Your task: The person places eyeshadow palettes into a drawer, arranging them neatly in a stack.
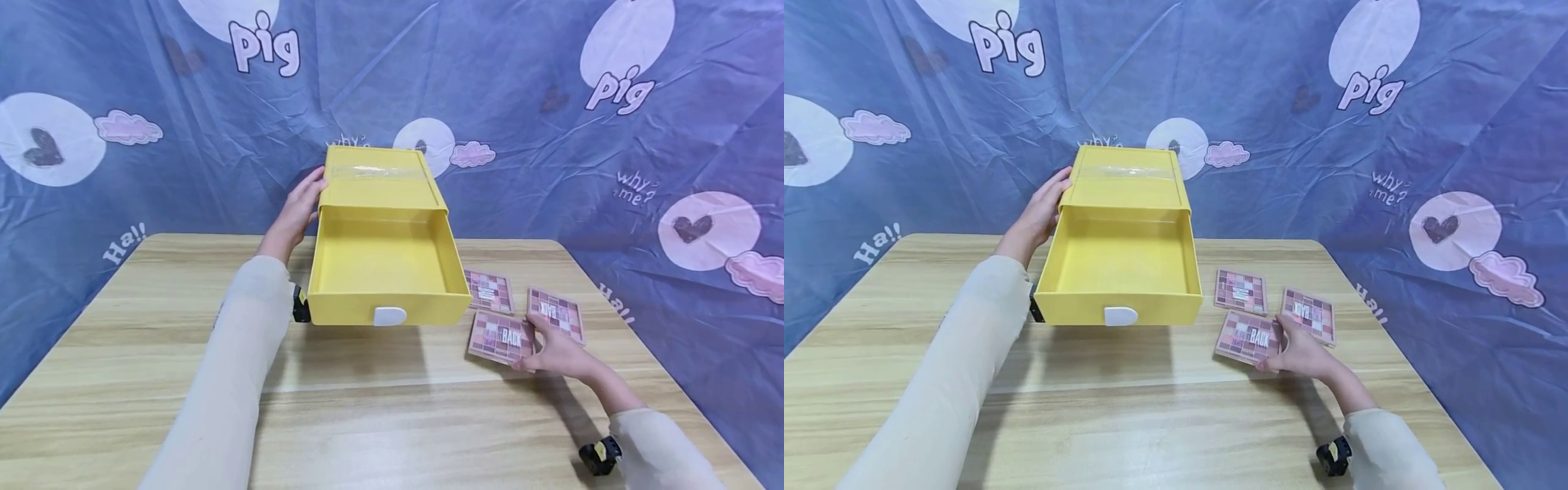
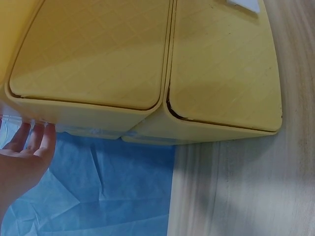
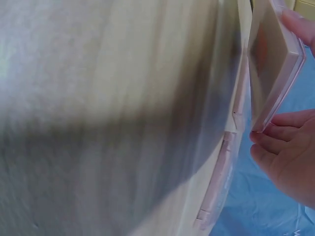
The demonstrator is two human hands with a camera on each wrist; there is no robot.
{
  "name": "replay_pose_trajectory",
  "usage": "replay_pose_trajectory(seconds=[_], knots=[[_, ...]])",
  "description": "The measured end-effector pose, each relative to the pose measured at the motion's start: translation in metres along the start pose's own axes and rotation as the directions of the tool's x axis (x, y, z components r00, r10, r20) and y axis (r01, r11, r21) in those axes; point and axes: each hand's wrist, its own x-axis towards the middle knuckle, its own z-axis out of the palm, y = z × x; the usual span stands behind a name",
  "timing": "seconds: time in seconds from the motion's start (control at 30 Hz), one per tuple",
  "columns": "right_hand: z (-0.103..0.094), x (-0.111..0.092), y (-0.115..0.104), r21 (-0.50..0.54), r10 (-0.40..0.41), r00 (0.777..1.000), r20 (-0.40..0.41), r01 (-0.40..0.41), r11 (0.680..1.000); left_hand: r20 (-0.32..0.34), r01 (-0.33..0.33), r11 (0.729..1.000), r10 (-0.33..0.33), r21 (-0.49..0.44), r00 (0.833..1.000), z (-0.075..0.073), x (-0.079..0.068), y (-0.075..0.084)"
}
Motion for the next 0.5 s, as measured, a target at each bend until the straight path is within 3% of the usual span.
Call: replay_pose_trajectory(seconds=[0.3,0.5], knots=[[-0.018,-0.001,-0.007,-0.02,0.022,1.0,-0.02,-0.022,1.0,-0.002,0.004,1.0,-0.004,0.005,1.0,0.001,-0.001,0.001],[-0.033,0.001,-0.013,0.001,-0.013,1.0,-0.028,0.013,1.0,0.0,0.009,1.0,-0.01,-0.005,1.0,0.0,-0.001,0.0]])
